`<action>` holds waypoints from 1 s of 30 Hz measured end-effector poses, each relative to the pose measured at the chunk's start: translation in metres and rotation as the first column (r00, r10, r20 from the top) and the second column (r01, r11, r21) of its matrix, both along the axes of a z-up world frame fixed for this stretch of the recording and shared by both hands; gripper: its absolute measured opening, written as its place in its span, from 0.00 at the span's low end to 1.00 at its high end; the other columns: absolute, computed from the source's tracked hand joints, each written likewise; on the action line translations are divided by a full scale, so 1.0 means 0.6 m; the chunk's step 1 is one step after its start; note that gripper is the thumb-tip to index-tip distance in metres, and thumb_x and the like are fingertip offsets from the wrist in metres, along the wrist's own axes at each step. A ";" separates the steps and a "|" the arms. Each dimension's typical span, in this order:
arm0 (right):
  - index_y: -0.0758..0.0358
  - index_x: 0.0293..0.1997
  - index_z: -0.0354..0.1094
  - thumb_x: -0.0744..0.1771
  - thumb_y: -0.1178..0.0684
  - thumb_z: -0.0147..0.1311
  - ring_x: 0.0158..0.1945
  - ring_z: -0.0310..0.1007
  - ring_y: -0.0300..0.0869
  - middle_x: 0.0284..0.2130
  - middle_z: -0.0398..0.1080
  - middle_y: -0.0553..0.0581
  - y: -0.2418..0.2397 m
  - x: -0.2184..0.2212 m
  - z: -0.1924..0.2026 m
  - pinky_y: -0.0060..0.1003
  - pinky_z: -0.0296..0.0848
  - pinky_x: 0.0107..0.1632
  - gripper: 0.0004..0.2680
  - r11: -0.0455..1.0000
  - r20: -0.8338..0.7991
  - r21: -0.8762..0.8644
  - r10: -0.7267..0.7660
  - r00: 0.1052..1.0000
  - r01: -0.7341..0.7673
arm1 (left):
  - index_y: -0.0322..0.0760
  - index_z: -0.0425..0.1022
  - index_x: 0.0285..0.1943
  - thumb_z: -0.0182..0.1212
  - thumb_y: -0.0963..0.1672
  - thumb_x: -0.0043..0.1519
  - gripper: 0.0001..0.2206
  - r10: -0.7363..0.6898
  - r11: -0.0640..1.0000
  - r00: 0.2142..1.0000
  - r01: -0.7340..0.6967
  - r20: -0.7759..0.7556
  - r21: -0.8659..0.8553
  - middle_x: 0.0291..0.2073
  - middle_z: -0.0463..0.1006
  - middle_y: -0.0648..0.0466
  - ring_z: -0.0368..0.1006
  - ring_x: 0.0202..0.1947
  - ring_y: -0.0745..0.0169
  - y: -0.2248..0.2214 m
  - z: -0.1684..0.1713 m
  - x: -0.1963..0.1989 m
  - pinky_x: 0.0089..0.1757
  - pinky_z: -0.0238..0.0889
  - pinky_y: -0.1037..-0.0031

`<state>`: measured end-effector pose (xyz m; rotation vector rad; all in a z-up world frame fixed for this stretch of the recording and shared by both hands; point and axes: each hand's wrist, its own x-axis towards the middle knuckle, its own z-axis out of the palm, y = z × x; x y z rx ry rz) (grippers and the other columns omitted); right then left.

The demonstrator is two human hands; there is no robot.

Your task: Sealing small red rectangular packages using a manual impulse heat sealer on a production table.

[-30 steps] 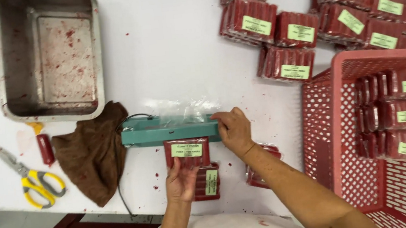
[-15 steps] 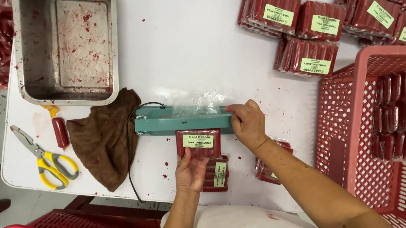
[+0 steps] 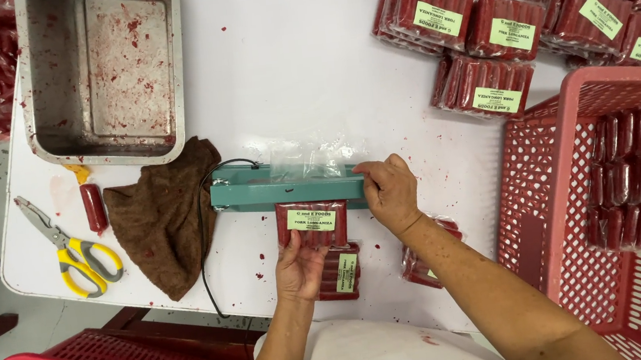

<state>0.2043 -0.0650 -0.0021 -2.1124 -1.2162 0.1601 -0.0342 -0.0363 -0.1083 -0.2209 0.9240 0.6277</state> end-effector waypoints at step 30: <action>0.49 0.58 0.69 0.70 0.47 0.51 0.36 0.66 0.49 0.23 0.69 0.54 0.013 -0.017 0.177 0.43 0.69 0.47 0.11 0.987 -0.108 -0.117 0.094 0.990 -0.107 | 0.52 0.79 0.51 0.69 0.43 0.53 0.16 -0.185 0.973 0.980 0.172 0.072 0.154 0.45 0.82 0.53 0.78 0.46 0.51 0.057 0.327 0.018 0.49 0.73 0.55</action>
